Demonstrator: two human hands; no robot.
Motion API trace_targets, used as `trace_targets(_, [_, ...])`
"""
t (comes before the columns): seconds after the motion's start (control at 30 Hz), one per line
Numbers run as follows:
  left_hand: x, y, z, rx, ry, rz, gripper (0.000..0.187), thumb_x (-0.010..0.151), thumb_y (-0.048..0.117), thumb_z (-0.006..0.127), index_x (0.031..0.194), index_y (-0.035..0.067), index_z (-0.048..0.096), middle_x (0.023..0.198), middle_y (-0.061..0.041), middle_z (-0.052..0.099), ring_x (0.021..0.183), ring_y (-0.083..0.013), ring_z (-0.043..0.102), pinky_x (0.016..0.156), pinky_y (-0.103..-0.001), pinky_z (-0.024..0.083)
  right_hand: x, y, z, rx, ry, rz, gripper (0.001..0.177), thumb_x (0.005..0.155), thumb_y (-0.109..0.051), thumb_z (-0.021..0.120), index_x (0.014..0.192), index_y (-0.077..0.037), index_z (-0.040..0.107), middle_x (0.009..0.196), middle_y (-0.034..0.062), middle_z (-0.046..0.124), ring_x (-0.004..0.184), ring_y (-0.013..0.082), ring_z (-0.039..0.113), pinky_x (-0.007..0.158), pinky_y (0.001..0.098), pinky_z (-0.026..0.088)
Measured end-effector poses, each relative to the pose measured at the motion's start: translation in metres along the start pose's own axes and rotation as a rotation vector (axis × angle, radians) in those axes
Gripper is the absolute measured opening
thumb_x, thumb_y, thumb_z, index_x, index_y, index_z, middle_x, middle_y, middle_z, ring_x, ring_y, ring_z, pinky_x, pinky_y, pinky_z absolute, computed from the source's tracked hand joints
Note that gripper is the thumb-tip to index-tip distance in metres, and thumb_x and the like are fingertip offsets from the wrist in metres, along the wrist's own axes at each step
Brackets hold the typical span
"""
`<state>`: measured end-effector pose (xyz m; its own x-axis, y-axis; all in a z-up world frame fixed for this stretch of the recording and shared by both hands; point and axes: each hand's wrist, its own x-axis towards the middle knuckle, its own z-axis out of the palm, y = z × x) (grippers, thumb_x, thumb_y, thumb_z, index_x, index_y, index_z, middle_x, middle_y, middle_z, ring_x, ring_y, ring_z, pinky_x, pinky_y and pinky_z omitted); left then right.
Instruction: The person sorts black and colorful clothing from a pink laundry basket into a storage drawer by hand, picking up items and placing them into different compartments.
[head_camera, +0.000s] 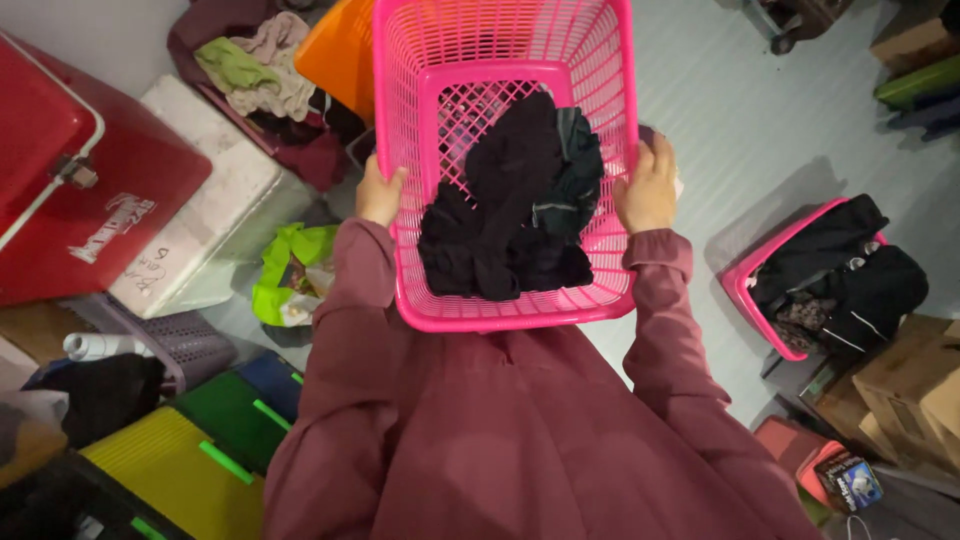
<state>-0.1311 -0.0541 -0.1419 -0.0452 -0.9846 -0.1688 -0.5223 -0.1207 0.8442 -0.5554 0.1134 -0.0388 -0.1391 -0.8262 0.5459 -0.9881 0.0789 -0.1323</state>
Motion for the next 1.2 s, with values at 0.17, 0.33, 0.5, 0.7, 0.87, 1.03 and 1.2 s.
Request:
trace_targets(0.17, [-0.01,0.029,-0.001,0.051,0.133,0.065,0.055,0.095,0.03,0.071,0.141,0.008,0.05,0.12,-0.021,0.07,0.112,-0.0396,0.066,0.093,-0.046,0.052,0.015,-0.094,0.007,0.454,-0.888,0.093,0.041,0.081,-0.044,0.077,0.106,-0.011,0.074,0.107,0.0132,0.071,0.1,0.0346,0.069,0.084,0.0476,0.055])
trace_targets(0.33, [-0.034,0.066,-0.01,0.272,0.36,0.553,0.04,0.09,0.015,0.074,0.127,0.006,0.062,0.132,-0.025,0.064,0.126,-0.0432,0.054,0.107,-0.049,0.044,-0.046,-0.178,0.05,0.092,-1.358,-0.293,0.072,0.079,-0.065,0.075,0.117,-0.006,0.067,0.113,0.0193,0.069,0.102,0.038,0.069,0.085,0.0483,0.056])
trace_targets(0.5, [-0.052,0.08,0.013,0.081,-0.013,0.381,0.037,0.096,0.02,0.071,0.129,0.006,0.064,0.123,-0.017,0.071,0.12,-0.0342,0.064,0.105,-0.044,0.05,-0.057,-0.157,0.102,0.191,-1.281,-0.162,0.048,0.085,-0.035,0.068,0.127,-0.011,0.065,0.112,0.0204,0.073,0.103,0.0415,0.07,0.088,0.0511,0.055])
trace_targets(0.7, [-0.063,0.085,0.037,-0.308,-0.676,0.233,0.057,0.095,0.029,0.075,0.14,0.001,0.054,0.126,-0.018,0.069,0.114,-0.0249,0.068,0.097,-0.037,0.054,0.052,-0.085,0.034,1.069,-0.907,0.026,0.036,0.095,-0.01,0.071,0.129,-0.003,0.06,0.11,0.0134,0.071,0.106,0.0238,0.065,0.092,0.0356,0.053])
trace_targets(0.87, [-0.043,0.097,0.046,0.138,-0.469,0.564,0.053,0.091,0.026,0.083,0.128,-0.005,0.063,0.112,-0.021,0.071,0.104,-0.0276,0.067,0.087,-0.037,0.054,0.102,-0.073,-0.026,1.462,-0.656,0.33,0.045,0.1,-0.01,0.064,0.143,0.001,0.053,0.128,0.005,0.064,0.117,0.0141,0.059,0.102,0.0295,0.048])
trace_targets(1.03, [-0.006,0.116,0.013,-0.361,-0.439,0.196,0.031,0.095,0.024,0.074,0.112,-0.002,0.069,0.086,-0.005,0.065,0.074,-0.0193,0.062,0.067,-0.035,0.051,0.137,-0.042,-0.072,1.745,-0.293,0.524,0.044,0.107,-0.021,0.055,0.144,0.002,0.052,0.138,0.0085,0.065,0.126,0.0194,0.063,0.111,0.0326,0.049])
trace_targets(1.2, [0.012,0.17,-0.033,-0.399,-0.306,0.359,0.026,0.1,0.023,0.072,0.11,-0.001,0.066,0.086,-0.004,0.064,0.077,-0.0166,0.063,0.072,-0.033,0.052,0.16,-0.024,-0.117,1.871,-0.235,0.598,0.047,0.11,-0.032,0.051,0.142,0.003,0.055,0.135,0.0116,0.066,0.123,0.0241,0.065,0.107,0.0365,0.051])
